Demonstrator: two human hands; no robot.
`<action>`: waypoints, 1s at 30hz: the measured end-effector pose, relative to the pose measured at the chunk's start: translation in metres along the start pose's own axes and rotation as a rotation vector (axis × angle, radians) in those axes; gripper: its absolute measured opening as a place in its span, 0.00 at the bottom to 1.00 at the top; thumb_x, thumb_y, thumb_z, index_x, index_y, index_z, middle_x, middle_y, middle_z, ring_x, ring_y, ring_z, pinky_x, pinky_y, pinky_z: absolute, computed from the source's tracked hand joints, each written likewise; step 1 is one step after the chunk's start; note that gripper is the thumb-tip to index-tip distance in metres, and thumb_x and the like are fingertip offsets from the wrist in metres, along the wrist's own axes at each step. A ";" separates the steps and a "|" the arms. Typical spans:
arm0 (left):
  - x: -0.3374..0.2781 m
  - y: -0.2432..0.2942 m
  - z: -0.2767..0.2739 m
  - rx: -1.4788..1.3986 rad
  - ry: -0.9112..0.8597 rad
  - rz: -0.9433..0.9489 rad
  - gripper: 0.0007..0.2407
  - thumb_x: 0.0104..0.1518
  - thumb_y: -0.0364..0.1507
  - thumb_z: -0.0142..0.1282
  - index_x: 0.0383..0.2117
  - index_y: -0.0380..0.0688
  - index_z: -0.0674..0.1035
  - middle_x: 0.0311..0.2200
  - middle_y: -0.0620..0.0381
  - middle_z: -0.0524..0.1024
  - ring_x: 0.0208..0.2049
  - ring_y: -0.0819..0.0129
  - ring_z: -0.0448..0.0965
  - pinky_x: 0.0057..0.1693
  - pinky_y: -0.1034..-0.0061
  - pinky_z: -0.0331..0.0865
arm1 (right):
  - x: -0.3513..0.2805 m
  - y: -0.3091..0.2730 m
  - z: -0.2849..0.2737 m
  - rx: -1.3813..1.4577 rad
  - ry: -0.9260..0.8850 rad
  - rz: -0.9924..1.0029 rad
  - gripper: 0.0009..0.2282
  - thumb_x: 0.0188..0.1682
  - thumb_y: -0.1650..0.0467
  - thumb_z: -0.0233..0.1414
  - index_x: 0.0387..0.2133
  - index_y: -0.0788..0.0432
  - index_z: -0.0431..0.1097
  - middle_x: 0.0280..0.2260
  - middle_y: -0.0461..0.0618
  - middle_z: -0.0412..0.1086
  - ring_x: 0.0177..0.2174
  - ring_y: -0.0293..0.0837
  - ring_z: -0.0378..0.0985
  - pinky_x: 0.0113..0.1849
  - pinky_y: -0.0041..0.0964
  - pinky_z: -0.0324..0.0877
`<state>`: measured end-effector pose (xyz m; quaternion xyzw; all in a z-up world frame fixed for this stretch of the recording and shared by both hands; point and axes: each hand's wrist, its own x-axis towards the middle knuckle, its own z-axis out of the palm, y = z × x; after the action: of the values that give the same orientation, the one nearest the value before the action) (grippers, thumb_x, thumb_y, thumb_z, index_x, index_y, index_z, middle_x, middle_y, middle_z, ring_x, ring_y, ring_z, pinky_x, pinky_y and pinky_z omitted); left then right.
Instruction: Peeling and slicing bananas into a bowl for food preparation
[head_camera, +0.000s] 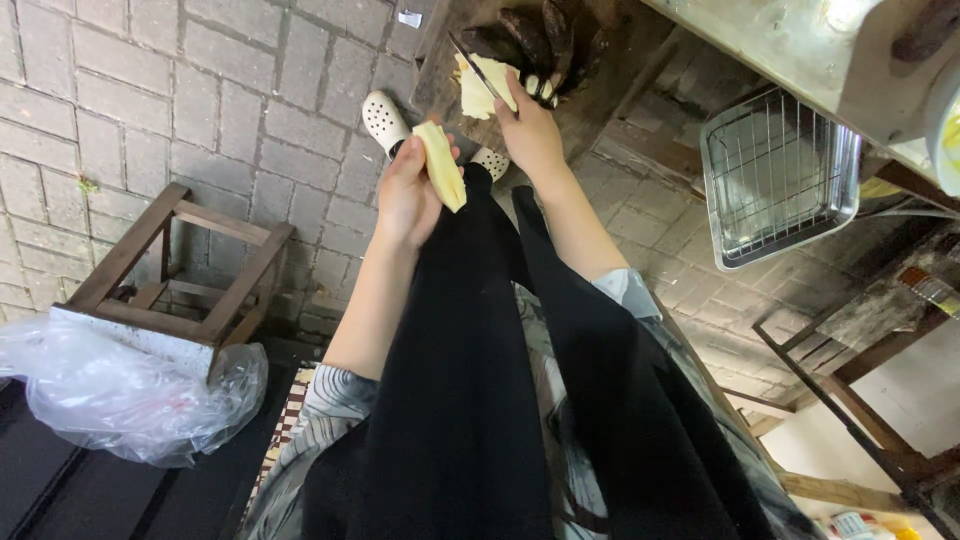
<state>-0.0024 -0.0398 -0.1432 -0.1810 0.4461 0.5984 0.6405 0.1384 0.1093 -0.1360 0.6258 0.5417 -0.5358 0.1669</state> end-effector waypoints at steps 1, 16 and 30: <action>-0.001 0.003 0.004 0.001 0.001 -0.001 0.17 0.66 0.37 0.48 0.58 0.45 0.74 0.47 0.48 0.78 0.44 0.61 0.80 0.50 0.64 0.75 | 0.001 0.001 0.000 0.002 0.000 0.000 0.26 0.59 0.58 0.38 0.72 0.39 0.48 0.19 0.43 0.62 0.18 0.42 0.59 0.25 0.39 0.53; -0.004 0.019 0.035 -0.158 -0.002 -0.084 0.19 0.62 0.34 0.56 0.59 0.51 0.70 0.39 0.47 0.74 0.47 0.56 0.80 0.55 0.45 0.78 | -0.011 0.018 -0.019 -0.057 -0.038 -0.047 0.32 0.63 0.59 0.39 0.74 0.46 0.26 0.17 0.43 0.60 0.13 0.39 0.51 0.17 0.36 0.47; -0.040 0.044 0.109 -0.273 -0.187 -0.259 0.20 0.63 0.34 0.58 0.58 0.35 0.73 0.51 0.36 0.77 0.49 0.49 0.83 0.54 0.54 0.81 | -0.213 0.024 -0.053 0.149 0.112 -0.734 0.30 0.57 0.61 0.49 0.73 0.44 0.46 0.31 0.54 0.77 0.29 0.58 0.82 0.35 0.48 0.75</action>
<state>0.0000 0.0287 -0.0402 -0.2658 0.2724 0.5800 0.7202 0.2190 0.0369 0.0559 0.4288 0.6977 -0.5629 -0.1121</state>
